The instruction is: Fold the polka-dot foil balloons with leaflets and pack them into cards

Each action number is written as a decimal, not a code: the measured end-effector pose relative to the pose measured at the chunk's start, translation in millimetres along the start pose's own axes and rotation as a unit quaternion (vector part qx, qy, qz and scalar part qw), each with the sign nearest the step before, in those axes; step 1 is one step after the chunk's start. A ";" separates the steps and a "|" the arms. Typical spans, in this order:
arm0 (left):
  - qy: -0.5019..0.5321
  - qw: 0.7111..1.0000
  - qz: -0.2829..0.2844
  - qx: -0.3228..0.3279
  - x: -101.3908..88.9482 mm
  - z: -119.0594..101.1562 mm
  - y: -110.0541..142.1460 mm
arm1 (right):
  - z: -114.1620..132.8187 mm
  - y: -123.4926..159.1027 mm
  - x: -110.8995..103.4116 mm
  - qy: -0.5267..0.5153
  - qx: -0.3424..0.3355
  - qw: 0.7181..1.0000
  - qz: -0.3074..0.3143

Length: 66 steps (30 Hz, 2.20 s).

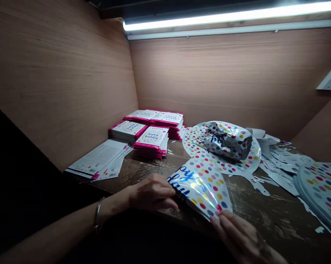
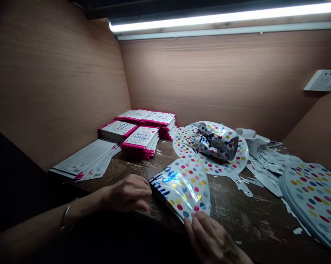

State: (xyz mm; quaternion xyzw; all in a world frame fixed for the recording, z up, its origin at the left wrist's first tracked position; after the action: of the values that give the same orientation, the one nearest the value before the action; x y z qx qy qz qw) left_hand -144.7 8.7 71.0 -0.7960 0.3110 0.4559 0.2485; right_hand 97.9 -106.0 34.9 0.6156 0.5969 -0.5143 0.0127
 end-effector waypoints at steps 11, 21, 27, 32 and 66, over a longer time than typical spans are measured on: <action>-0.065 0.993 0.092 0.018 100.6 27.6 -38.0 | 39.0 14.0 19.8 -0.005 0.054 0.999 -0.002; -0.031 0.988 0.074 0.132 94.6 -13.3 -10.6 | 37.2 5.6 31.1 -0.119 0.131 0.983 0.045; -0.017 0.979 0.116 0.164 118.8 -24.2 8.9 | 3.7 -30.6 22.9 -0.204 0.075 0.955 0.203; -0.041 0.980 0.100 0.168 113.8 -25.7 7.4 | -71.6 -43.5 104.3 -0.208 0.082 0.912 0.343; 0.630 0.560 -0.304 -0.444 110.4 -6.8 -6.1 | -12.1 -12.8 105.7 -0.215 0.089 0.940 0.250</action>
State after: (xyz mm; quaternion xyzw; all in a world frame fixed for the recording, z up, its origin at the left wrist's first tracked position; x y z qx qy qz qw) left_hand -93.2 -21.4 -22.4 -0.9377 -0.1143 -0.1835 -0.2719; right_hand 70.3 -18.4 -20.3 0.6186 0.3583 -0.6656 0.2143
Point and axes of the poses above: each hand's wrist, its own y-axis away from the middle knuckle, its own x-axis out of the palm, z = x × y, the point moved 3 cm from there along -y, towards the middle knuckle, and after that the axes turned 11 degrees about y, right-handed, at the moved point
